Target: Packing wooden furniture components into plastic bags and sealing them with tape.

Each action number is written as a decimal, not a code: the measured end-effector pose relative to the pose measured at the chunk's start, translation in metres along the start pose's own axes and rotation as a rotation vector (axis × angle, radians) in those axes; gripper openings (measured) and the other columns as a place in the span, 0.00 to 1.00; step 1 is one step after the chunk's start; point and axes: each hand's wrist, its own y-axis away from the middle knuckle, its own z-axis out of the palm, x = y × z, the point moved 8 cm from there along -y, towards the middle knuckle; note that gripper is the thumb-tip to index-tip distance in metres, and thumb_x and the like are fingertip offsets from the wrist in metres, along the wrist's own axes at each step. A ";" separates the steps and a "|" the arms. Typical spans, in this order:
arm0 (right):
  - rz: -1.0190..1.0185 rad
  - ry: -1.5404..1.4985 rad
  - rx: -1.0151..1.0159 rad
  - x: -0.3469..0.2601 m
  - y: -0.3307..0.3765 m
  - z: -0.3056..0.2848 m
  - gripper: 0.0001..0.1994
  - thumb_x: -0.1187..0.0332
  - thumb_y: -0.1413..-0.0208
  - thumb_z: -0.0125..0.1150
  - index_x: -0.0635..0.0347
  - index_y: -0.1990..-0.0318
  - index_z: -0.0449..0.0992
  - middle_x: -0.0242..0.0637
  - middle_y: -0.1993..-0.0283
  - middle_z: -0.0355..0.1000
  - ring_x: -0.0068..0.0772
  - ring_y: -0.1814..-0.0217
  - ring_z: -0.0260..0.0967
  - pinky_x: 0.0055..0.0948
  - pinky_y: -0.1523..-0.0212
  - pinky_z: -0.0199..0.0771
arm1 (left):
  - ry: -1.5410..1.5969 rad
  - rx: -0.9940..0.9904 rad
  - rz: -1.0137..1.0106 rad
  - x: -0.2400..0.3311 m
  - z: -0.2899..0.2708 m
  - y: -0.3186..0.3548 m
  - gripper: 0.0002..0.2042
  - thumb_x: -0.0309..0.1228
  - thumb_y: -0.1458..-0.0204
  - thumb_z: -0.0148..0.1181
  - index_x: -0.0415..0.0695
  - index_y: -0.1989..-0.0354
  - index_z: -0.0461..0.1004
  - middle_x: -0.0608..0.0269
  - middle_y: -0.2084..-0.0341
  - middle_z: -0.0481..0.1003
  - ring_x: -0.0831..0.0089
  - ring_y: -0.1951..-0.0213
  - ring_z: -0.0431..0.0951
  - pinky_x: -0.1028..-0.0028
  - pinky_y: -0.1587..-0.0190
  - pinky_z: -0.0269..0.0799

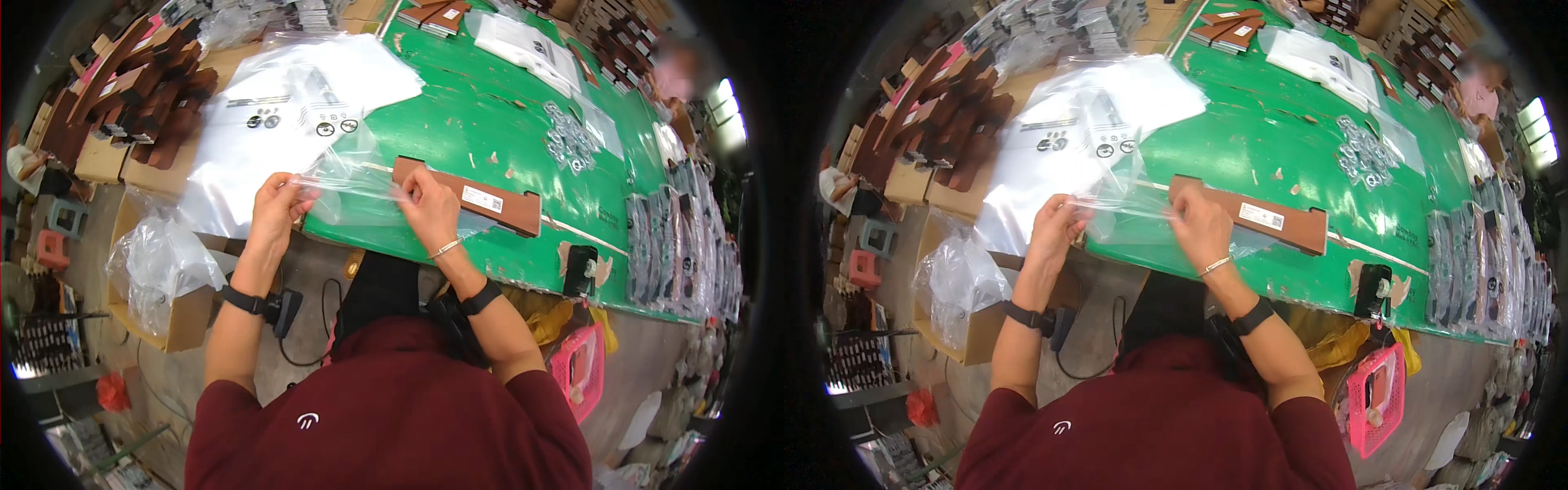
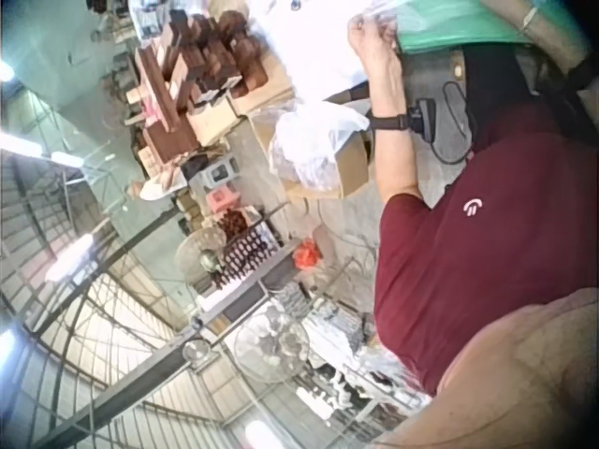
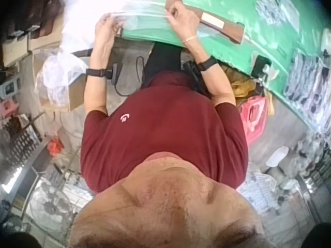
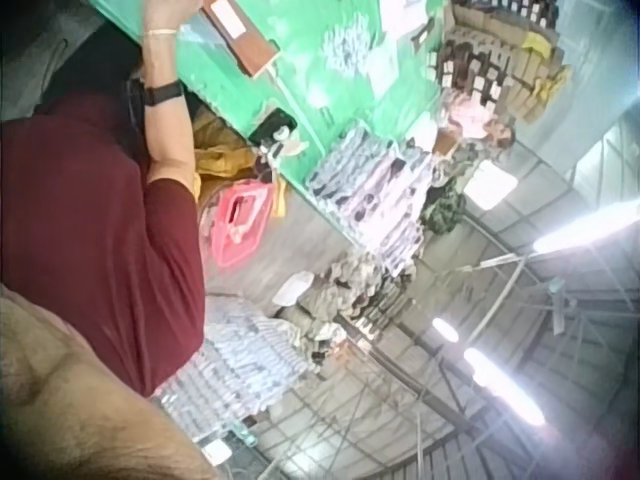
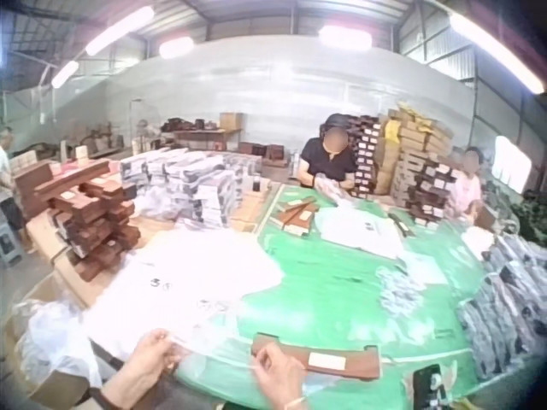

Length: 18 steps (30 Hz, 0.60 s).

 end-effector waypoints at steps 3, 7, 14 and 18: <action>0.080 0.006 -0.016 0.012 -0.009 -0.017 0.17 0.60 0.51 0.76 0.62 0.64 0.77 0.29 0.80 0.67 0.21 0.76 0.68 0.28 0.74 0.67 | -0.070 -0.059 0.043 0.016 0.024 0.014 0.16 0.26 0.42 0.61 0.43 0.46 0.72 0.71 0.69 0.75 0.84 0.68 0.75 0.82 0.67 0.69; -0.028 -0.419 -0.297 0.026 -0.012 -0.043 0.26 0.55 0.52 0.75 0.61 0.49 0.77 0.41 0.65 0.77 0.42 0.62 0.76 0.34 0.62 0.73 | -0.265 -0.081 0.200 0.014 0.027 0.010 0.15 0.24 0.41 0.59 0.42 0.45 0.75 0.74 0.70 0.74 0.87 0.69 0.69 0.84 0.67 0.65; -0.048 0.449 -0.561 0.119 -0.013 -0.099 0.32 0.55 0.64 0.80 0.62 0.51 0.76 0.45 0.56 0.77 0.54 0.52 0.73 0.45 0.51 0.72 | -0.364 0.208 0.513 0.041 0.006 -0.004 0.06 0.28 0.42 0.64 0.36 0.63 0.80 0.75 0.75 0.70 0.86 0.73 0.61 0.82 0.71 0.57; -0.285 0.493 -0.345 0.060 0.013 -0.098 0.28 0.58 0.67 0.81 0.59 0.63 0.69 0.43 0.65 0.71 0.53 0.61 0.71 0.45 0.58 0.70 | -0.466 0.399 0.592 0.059 -0.002 -0.007 0.06 0.28 0.42 0.65 0.37 0.65 0.79 0.74 0.78 0.69 0.84 0.76 0.61 0.79 0.73 0.57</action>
